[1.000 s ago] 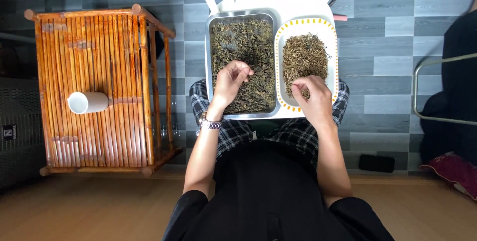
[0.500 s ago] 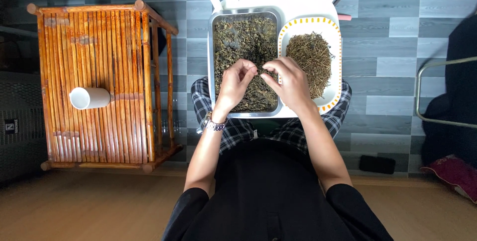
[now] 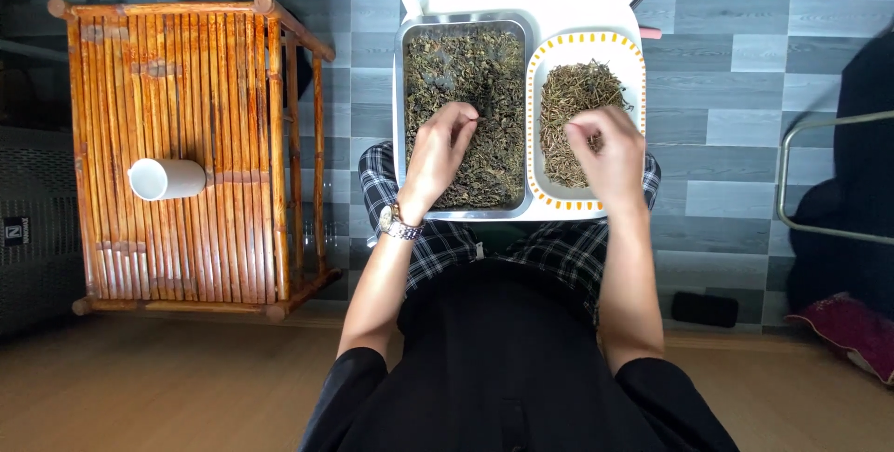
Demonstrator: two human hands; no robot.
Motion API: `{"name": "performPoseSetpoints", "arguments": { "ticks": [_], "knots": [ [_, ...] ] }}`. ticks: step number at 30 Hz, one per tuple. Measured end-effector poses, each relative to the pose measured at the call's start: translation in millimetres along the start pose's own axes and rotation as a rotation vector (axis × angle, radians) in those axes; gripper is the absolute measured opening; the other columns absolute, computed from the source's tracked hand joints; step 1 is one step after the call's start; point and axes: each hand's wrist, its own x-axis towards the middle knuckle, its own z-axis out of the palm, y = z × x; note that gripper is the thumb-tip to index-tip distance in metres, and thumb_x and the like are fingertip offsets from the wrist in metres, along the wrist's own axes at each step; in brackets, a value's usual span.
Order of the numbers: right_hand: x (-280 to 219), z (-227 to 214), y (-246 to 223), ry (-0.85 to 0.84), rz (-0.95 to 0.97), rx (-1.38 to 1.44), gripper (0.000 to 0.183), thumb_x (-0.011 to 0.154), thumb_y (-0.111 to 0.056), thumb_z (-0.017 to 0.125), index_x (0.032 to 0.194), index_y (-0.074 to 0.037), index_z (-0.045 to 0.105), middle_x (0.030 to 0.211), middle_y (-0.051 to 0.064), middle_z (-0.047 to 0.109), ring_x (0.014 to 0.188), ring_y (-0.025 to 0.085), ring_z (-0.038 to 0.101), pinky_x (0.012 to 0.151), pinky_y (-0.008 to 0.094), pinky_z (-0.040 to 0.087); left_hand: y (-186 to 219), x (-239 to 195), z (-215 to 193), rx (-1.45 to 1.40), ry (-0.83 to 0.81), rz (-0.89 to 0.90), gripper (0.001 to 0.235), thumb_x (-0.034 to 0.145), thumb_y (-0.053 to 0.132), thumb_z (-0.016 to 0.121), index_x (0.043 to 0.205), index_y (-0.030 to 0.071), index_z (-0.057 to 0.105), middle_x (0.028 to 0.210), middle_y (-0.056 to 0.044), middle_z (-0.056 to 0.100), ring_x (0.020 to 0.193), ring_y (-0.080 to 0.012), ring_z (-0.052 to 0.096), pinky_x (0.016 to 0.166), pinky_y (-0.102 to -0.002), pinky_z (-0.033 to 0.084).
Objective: Sorting dried tea leaves by hand to remove stems and debris into separate trays
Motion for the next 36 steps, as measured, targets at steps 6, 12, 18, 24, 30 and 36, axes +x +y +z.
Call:
{"name": "performPoseSetpoints", "arguments": {
  "ticks": [6,12,18,24,30,36],
  "knots": [
    [-18.3,-28.5,-5.6,0.005,0.126,-0.112,0.010,0.098,0.000,0.081,0.098,-0.001,0.071,0.086,0.012,0.066,0.081,0.028,0.064,0.076,0.041,0.053,9.8,-0.3,15.5,0.245,-0.142,0.089,0.013,0.091,0.003,0.074,0.103,0.006,0.071,0.089,-0.011,0.069,0.082,-0.0303,0.073,0.071,-0.040,0.060],
    [-30.6,-22.0,4.8,0.013,0.141,-0.110,0.010,0.097,-0.001,0.081,0.099,-0.003,0.072,0.086,0.011,0.068,0.082,0.026,0.065,0.075,0.038,0.051,-15.6,3.4,41.2,0.487,-0.197,0.160,0.017,0.091,0.008,0.075,0.106,0.008,0.069,0.094,-0.004,0.057,0.094,-0.0255,0.067,0.077,-0.041,0.059],
    [-30.4,-20.2,-0.9,0.015,0.144,-0.099,0.010,0.096,-0.001,0.082,0.099,-0.003,0.072,0.086,0.010,0.068,0.083,0.026,0.066,0.072,0.038,0.051,-22.0,1.5,46.8,0.549,-0.189,0.168,0.016,0.089,0.009,0.076,0.104,0.010,0.069,0.095,-0.003,0.055,0.097,-0.0243,0.065,0.079,-0.042,0.060],
    [-31.8,-19.5,-0.7,0.015,0.141,-0.095,0.013,0.096,-0.007,0.084,0.097,-0.005,0.071,0.085,0.008,0.068,0.082,0.025,0.067,0.065,0.035,0.051,-31.3,-0.9,52.5,0.603,-0.158,0.215,0.013,0.087,0.011,0.077,0.092,0.013,0.065,0.091,-0.001,0.054,0.094,-0.0222,0.064,0.075,-0.037,0.058],
    [-32.8,-17.4,-3.4,-0.005,0.179,-0.092,0.008,0.098,-0.005,0.080,0.099,-0.004,0.073,0.086,0.009,0.067,0.083,0.023,0.065,0.067,0.034,0.050,-28.7,-0.9,52.1,0.592,-0.147,0.212,0.017,0.086,0.011,0.079,0.090,0.013,0.062,0.090,-0.001,0.053,0.092,-0.0221,0.063,0.074,-0.037,0.057],
    [-27.7,-15.8,-11.8,-0.015,0.150,-0.091,0.006,0.099,-0.006,0.079,0.098,-0.005,0.073,0.086,0.008,0.067,0.084,0.023,0.065,0.071,0.036,0.052,-29.7,-1.6,49.0,0.525,-0.144,0.210,0.023,0.084,0.009,0.080,0.090,0.012,0.057,0.087,-0.002,0.052,0.091,-0.0246,0.064,0.074,-0.037,0.057]
  ]
}}
